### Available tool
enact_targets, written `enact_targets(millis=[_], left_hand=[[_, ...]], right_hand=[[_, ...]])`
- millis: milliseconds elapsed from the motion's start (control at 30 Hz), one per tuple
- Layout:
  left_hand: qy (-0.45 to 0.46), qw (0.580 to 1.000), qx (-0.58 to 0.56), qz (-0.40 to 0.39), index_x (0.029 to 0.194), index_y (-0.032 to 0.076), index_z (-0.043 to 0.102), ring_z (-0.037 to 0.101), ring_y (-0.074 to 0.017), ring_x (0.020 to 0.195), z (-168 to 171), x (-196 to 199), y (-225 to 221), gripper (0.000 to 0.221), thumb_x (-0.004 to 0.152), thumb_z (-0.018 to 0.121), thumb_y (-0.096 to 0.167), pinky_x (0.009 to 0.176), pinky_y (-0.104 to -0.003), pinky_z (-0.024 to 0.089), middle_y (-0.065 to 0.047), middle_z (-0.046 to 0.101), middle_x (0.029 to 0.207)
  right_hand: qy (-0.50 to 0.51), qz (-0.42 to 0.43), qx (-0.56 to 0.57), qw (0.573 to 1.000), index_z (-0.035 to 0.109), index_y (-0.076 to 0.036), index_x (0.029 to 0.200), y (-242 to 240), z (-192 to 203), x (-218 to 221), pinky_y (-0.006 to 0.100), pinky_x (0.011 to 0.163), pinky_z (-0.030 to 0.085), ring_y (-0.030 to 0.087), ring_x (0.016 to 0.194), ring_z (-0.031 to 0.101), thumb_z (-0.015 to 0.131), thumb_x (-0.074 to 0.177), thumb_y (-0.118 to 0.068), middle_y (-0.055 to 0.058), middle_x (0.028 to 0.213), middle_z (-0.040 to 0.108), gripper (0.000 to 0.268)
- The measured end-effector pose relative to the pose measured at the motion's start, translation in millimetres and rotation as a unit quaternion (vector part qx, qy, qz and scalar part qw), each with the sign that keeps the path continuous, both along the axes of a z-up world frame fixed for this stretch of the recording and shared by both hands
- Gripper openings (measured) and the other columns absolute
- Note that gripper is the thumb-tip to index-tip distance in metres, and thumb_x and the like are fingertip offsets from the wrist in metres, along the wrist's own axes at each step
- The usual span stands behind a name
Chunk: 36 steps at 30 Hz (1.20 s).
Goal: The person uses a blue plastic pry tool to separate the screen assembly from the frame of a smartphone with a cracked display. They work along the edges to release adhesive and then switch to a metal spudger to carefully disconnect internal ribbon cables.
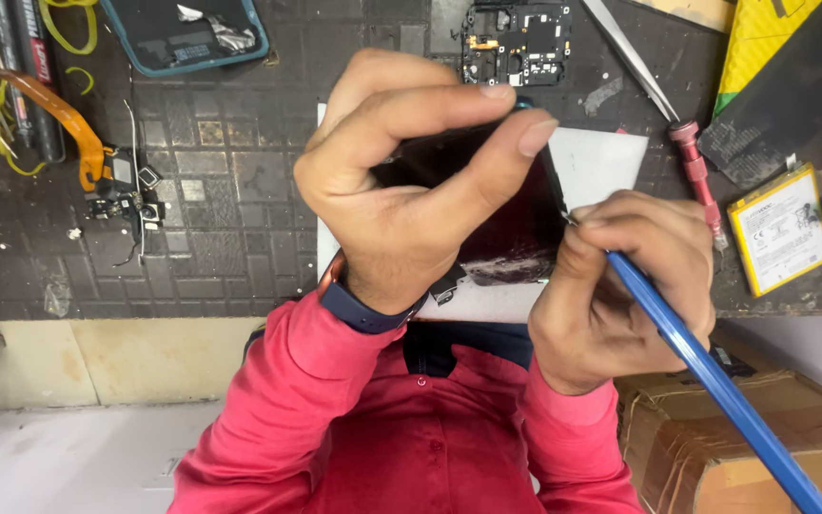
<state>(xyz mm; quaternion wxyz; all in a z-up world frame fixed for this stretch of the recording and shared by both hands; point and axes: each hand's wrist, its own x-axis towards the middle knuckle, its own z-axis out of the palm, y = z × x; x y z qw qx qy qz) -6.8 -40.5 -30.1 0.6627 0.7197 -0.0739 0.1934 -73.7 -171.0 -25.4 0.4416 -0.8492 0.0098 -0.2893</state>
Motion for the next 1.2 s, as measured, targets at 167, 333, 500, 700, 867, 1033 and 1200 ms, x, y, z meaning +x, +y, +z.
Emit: enact_targets(millis=[167,333,500,700,867,1033,1200], left_hand=[[0.002,1.0,-0.008,-0.008,0.102,0.005,0.074,0.065,-0.0108,0.082,0.5,-0.6,-0.7,0.025,0.088,0.095,0.003,0.073,-0.022,0.053,-0.004,0.067,0.094],[0.002,1.0,-0.013,-0.002,0.103,0.005,0.075,0.066,-0.0108,0.081,2.4,0.3,0.6,0.024,0.089,0.095,0.003,0.073,-0.022,0.053,-0.004,0.068,0.094],[0.013,1.0,-0.019,-0.002,0.103,0.005,0.074,0.066,-0.0101,0.08,0.5,-3.5,1.1,0.024,0.089,0.094,0.003,0.071,-0.021,0.053,-0.004,0.068,0.094],[0.004,1.0,-0.023,-0.006,0.103,0.005,0.074,0.066,-0.0106,0.082,-1.0,1.1,-0.3,0.024,0.09,0.094,0.003,0.073,-0.022,0.054,-0.004,0.068,0.094],[0.034,0.999,-0.032,0.01,0.103,0.003,0.074,0.063,-0.0105,0.083,-4.2,-3.1,-1.1,0.021,0.093,0.092,0.005,0.073,-0.021,0.049,-0.004,0.067,0.094],[0.057,0.995,-0.076,0.002,0.103,0.001,0.071,0.056,-0.01,0.083,-10.3,-2.3,2.4,0.018,0.099,0.087,0.007,0.076,-0.021,0.045,-0.004,0.064,0.097],[0.068,0.993,-0.094,0.011,0.109,0.0,0.069,0.055,-0.0078,0.085,-16.1,-1.9,1.1,0.019,0.102,0.084,0.008,0.077,-0.02,0.042,-0.002,0.062,0.096]], right_hand=[[0.014,-0.014,0.045,0.999,0.059,0.0,0.107,10.2,12.7,9.6,0.025,0.079,0.047,0.019,0.087,0.063,0.073,0.107,0.004,0.012,0.099,0.066,0.015],[0.015,-0.018,0.051,0.998,0.059,0.001,0.109,18.8,18.3,18.3,0.023,0.079,0.044,0.018,0.084,0.061,0.073,0.11,0.004,0.012,0.098,0.066,0.015],[0.019,-0.001,0.129,0.991,0.057,0.002,0.116,16.9,9.0,8.4,0.021,0.075,0.047,0.017,0.085,0.06,0.073,0.116,0.002,0.013,0.103,0.064,0.016],[0.035,0.011,0.161,0.986,0.057,0.003,0.117,11.0,6.3,4.0,0.021,0.075,0.045,0.016,0.083,0.057,0.071,0.116,0.003,0.012,0.101,0.063,0.015],[0.038,0.007,0.256,0.966,0.055,0.0,0.113,7.9,12.0,-5.9,0.02,0.074,0.044,0.011,0.081,0.053,0.062,0.111,0.007,0.007,0.102,0.059,0.01],[0.207,-0.058,0.099,0.971,0.058,0.002,0.102,-27.5,33.8,-10.3,0.023,0.068,0.043,0.011,0.072,0.05,0.053,0.099,0.01,0.006,0.091,0.057,0.01],[0.359,-0.054,-0.092,0.927,0.065,0.001,0.103,-61.3,30.6,-8.3,0.034,0.068,0.048,0.02,0.076,0.059,0.061,0.09,0.004,0.009,0.092,0.062,0.013]])
